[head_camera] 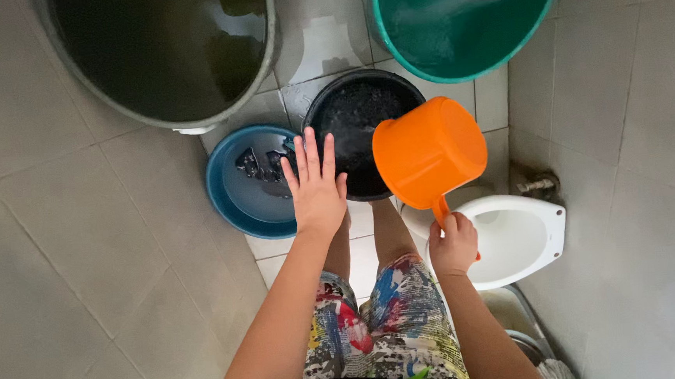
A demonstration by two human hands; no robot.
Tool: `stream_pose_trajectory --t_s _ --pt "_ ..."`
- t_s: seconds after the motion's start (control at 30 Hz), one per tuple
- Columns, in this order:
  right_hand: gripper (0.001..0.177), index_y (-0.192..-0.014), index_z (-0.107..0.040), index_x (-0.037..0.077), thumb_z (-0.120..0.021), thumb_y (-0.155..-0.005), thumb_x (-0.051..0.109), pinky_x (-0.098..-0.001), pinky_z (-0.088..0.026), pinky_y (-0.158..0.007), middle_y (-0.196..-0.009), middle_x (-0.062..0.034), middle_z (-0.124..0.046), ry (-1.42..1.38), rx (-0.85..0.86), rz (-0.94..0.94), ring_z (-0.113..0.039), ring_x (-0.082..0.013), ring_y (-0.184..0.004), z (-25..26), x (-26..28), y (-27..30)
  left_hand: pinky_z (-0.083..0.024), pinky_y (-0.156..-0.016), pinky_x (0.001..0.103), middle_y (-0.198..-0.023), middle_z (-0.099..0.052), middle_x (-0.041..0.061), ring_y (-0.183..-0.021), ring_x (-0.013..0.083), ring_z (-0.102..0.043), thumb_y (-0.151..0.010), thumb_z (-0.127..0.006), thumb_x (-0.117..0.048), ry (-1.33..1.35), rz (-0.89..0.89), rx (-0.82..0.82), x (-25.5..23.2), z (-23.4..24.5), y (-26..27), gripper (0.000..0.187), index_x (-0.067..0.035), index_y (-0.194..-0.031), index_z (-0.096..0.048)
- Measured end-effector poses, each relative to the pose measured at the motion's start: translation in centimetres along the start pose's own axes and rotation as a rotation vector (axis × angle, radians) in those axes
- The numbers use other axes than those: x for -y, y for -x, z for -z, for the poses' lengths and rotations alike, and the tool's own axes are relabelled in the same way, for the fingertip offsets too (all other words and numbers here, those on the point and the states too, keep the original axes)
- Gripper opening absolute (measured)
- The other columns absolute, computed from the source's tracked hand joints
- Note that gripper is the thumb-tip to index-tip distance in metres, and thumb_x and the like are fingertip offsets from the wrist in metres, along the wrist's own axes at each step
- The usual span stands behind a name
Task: The person wipes a tiled floor with a cloth, then washes the cloth in a bucket of water. They carry the bucket to a bathroom, pour out the dirty water, and refill the bucket using a scoop and a tap.
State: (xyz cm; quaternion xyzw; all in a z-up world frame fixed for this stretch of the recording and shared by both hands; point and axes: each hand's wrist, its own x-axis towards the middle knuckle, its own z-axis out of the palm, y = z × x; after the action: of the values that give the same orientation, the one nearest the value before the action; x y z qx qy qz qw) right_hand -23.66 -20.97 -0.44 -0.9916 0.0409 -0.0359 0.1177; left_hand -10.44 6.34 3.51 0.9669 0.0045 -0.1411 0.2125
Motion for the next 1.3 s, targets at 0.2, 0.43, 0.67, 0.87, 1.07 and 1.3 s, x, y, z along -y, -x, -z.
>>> stream_pose_trajectory --t_s 0.2,0.43,0.67,0.87,1.07,1.3 --pt "0.021 -0.105 -0.057 0.005 -0.073 -0.093 0.012 -0.0511 -0.049 -0.071 -0.093 -0.0174 -0.061 -0.152 0.023 -0.146 -0.062 -0.0400 -0.081 1.0 -1.7 -6.4 -0.007 -0.126 0.060 -0.172 -0.005 0.015 -0.159 0.0349 -0.007 -0.097 -0.062 -0.030 0.009 0.051 0.002 -0.7 -0.1 -1.1 0.080 -0.017 -0.165 -0.022" --pt "0.031 -0.120 -0.058 0.004 -0.066 -0.103 0.028 -0.0516 -0.056 -0.081 -0.105 -0.0204 -0.073 -0.071 0.241 -0.460 -0.071 -0.0403 -0.094 -1.0 -5.5 -24.3 -0.007 -0.125 0.062 -0.171 -0.008 0.017 -0.159 0.0372 -0.009 -0.096 -0.064 -0.030 0.007 0.091 -0.035 -1.6 -1.1 -3.4 0.081 -0.015 -0.164 -0.024" --pt "0.030 -0.121 -0.064 0.001 -0.063 -0.100 0.023 -0.0520 -0.055 -0.084 -0.119 -0.0225 -0.069 0.327 0.547 -0.215 -0.068 -0.0428 -0.105 -12.3 -10.6 -37.1 -0.007 -0.125 0.062 -0.171 -0.013 0.019 -0.158 0.0384 -0.011 -0.096 -0.063 -0.031 0.006 0.129 -0.059 -2.4 -2.9 -7.0 0.079 -0.014 -0.164 -0.026" --pt "0.026 -0.115 -0.074 0.004 -0.070 -0.094 0.019 -0.0478 -0.053 -0.091 -0.122 -0.0213 -0.069 0.261 0.754 -0.278 -0.066 -0.0404 -0.111 -20.4 -10.8 -39.7 -0.008 -0.124 0.062 -0.171 -0.013 0.019 -0.158 0.0384 -0.012 -0.096 -0.063 -0.031 0.006 0.174 -0.047 -2.6 -4.2 -9.2 0.078 -0.014 -0.163 -0.026" --pt "0.028 -0.113 -0.071 -0.002 -0.071 -0.094 0.018 -0.0353 -0.049 -0.052 -0.082 -0.0146 -0.067 -0.594 0.688 -0.733 -0.062 -0.0217 -0.061 -13.8 -8.9 -39.2 -0.008 -0.125 0.062 -0.171 -0.012 0.019 -0.159 0.0381 -0.012 -0.097 -0.063 -0.030 0.030 0.177 -0.068 -3.7 -4.0 -9.3 0.077 -0.014 -0.163 -0.027" --pt "0.034 -0.116 -0.067 -0.005 -0.071 -0.093 0.019 -0.0285 -0.044 -0.047 -0.075 -0.0082 -0.065 -0.900 0.551 -0.733 -0.058 -0.0143 -0.054 -1.7 -11.8 -32.5 -0.008 -0.124 0.063 -0.171 -0.012 0.019 -0.158 0.0388 -0.012 -0.095 -0.065 -0.030 0.017 0.183 -0.078 -5.1 -1.9 -9.1 0.079 -0.013 -0.163 -0.028"
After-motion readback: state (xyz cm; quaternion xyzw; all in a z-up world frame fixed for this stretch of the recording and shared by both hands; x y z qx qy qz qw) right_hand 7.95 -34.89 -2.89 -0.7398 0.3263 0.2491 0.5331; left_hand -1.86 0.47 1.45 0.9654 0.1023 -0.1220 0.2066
